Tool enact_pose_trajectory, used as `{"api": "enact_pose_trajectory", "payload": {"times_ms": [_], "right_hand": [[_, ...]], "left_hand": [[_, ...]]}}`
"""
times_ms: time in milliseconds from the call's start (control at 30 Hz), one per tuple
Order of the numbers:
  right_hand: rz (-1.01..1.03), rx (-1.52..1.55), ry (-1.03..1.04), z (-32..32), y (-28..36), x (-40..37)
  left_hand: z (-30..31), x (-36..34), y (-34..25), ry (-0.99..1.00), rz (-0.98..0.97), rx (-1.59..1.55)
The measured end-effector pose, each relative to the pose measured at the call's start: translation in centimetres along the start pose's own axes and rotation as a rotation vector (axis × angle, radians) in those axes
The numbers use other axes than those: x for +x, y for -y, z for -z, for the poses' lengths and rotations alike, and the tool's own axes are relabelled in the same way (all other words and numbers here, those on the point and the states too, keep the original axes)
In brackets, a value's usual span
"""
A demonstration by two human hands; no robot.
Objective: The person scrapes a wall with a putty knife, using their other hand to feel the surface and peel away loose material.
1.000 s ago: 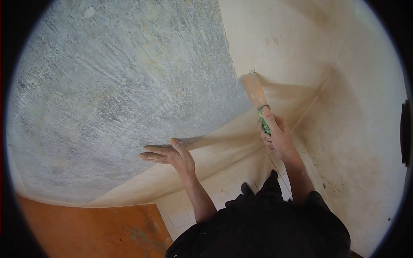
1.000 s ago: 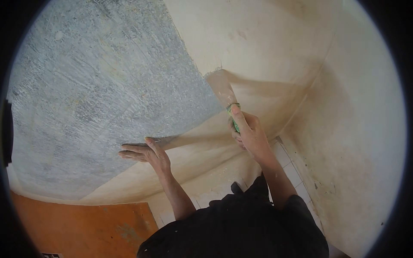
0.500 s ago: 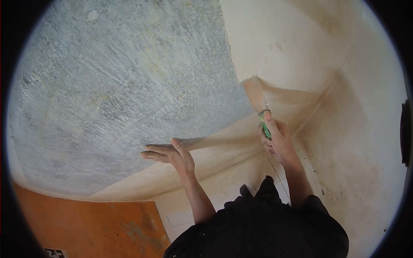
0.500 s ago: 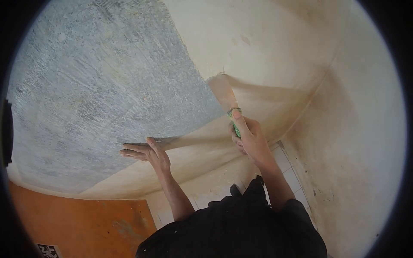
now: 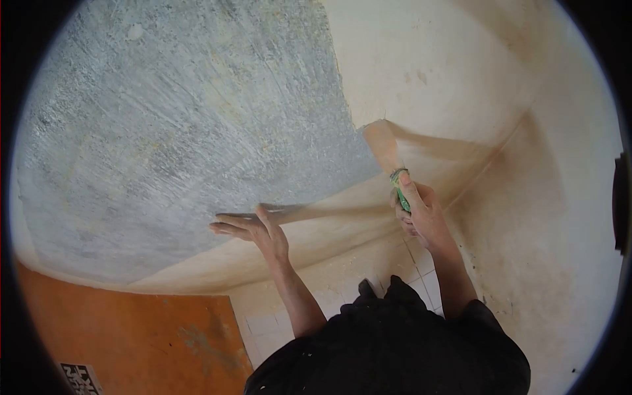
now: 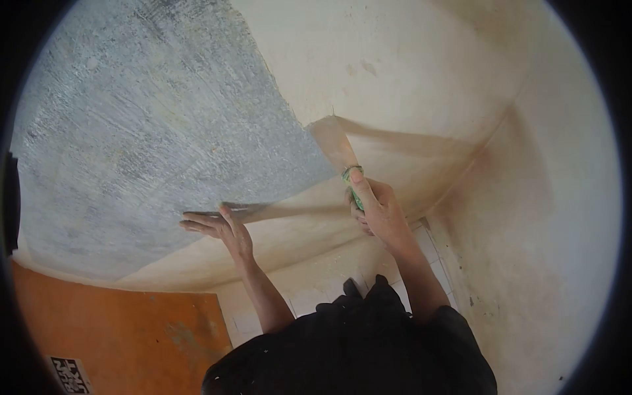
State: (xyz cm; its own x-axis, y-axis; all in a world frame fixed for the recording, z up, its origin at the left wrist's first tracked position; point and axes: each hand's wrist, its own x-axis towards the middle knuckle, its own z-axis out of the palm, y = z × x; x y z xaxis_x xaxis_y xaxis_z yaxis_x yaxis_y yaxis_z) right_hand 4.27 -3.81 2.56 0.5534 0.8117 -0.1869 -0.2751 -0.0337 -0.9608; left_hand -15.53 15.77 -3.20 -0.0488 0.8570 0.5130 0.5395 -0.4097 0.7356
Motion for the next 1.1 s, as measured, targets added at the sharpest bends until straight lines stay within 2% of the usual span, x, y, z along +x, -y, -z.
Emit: {"api": "enact_pose_trajectory", "payload": {"times_ms": [33,233,300,367,433,500,533,567,633,733,833,967,1033,1100], "right_hand": [[-0.021,-0.005,0.007,0.4,-0.5,-0.4],[-0.076,-0.008,0.034,0.3,1.2,0.1],[0.018,-0.045,0.017,1.0,-0.1,0.4],[0.023,-0.053,0.030,0.7,0.3,0.8],[0.024,-0.064,0.040,0.0,2.0,0.9],[0.150,0.101,0.022,-1.0,5.1,0.9],[0.127,0.068,0.049,-1.2,5.2,0.6],[0.145,0.081,0.042,-0.9,3.1,0.9],[0.124,-0.121,0.001,-0.1,-3.1,1.5],[0.028,0.000,0.002,-1.1,-3.8,0.3],[0.041,0.023,0.019,-2.2,-0.5,0.3],[0.104,-0.007,-0.071,-3.0,-2.7,0.4],[-0.064,0.060,0.006,-3.1,-2.8,-0.1],[0.003,0.093,0.005,-4.2,0.4,-0.1]], "left_hand": [[0.2,-0.4,0.2,0.032,0.051,0.022],[-0.4,-0.2,0.9,0.022,0.081,0.047],[-0.5,-0.7,1.0,0.016,0.073,0.059],[-0.7,-0.3,0.6,-0.011,0.048,0.058],[-0.5,-0.5,0.3,0.005,0.046,0.060],[-0.4,-0.8,0.8,0.006,0.035,0.076],[-0.3,-0.5,1.0,0.011,0.012,0.078],[-0.1,-0.2,0.8,0.008,-0.010,0.072],[0.1,-0.5,0.8,0.050,0.039,0.066],[0.2,-0.5,1.2,0.053,0.020,0.088],[-0.4,-0.4,1.9,0.027,-0.013,0.105],[-0.4,-0.4,2.2,0.018,-0.033,0.136],[-0.3,-0.3,2.3,0.022,-0.048,0.128],[-0.4,-0.3,2.1,0.035,-0.067,0.116]]}}
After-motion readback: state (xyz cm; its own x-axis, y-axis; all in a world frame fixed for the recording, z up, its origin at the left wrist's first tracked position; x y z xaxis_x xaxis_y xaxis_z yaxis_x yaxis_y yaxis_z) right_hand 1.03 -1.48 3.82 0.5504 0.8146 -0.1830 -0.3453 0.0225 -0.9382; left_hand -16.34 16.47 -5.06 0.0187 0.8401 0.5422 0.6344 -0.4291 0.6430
